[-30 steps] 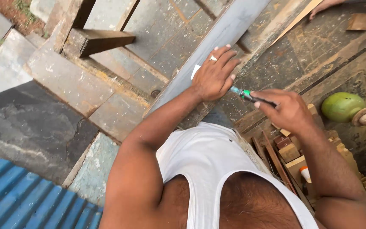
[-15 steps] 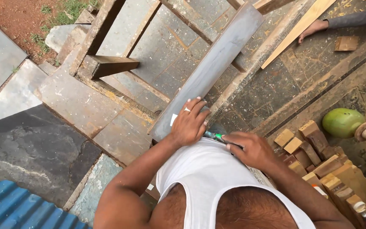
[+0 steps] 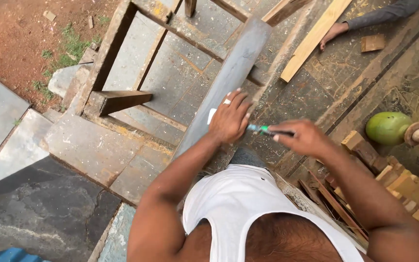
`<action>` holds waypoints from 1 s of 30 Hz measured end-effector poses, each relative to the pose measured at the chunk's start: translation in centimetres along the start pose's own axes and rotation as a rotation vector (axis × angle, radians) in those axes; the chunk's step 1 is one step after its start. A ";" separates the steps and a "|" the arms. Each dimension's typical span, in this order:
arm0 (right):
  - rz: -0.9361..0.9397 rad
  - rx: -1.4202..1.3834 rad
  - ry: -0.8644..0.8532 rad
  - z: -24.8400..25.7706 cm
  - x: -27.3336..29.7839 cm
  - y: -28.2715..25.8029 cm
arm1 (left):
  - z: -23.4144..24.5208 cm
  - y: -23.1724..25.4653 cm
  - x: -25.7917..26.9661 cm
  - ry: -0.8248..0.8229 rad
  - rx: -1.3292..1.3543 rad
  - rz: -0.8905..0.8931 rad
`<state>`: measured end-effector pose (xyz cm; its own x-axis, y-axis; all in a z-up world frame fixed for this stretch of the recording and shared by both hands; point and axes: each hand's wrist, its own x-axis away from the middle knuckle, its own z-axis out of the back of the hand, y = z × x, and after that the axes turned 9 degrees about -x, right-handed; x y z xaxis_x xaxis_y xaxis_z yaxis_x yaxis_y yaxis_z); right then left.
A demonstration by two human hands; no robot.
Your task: Use a hand scraper to smooth the surface of a wood piece.
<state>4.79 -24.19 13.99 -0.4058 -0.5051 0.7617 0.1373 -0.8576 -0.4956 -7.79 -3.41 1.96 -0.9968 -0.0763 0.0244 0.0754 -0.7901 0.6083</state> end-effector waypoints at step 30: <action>0.285 -0.230 0.609 -14.5 -1.9 5.9 | 6.9 -1.3 11.6 0.697 0.144 -0.073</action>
<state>-6.70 -26.89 3.58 -0.8244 -0.5058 0.2541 0.1464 -0.6242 -0.7674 -19.66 0.90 6.94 -0.7462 -0.4352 -0.5038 -0.0430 -0.7236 0.6889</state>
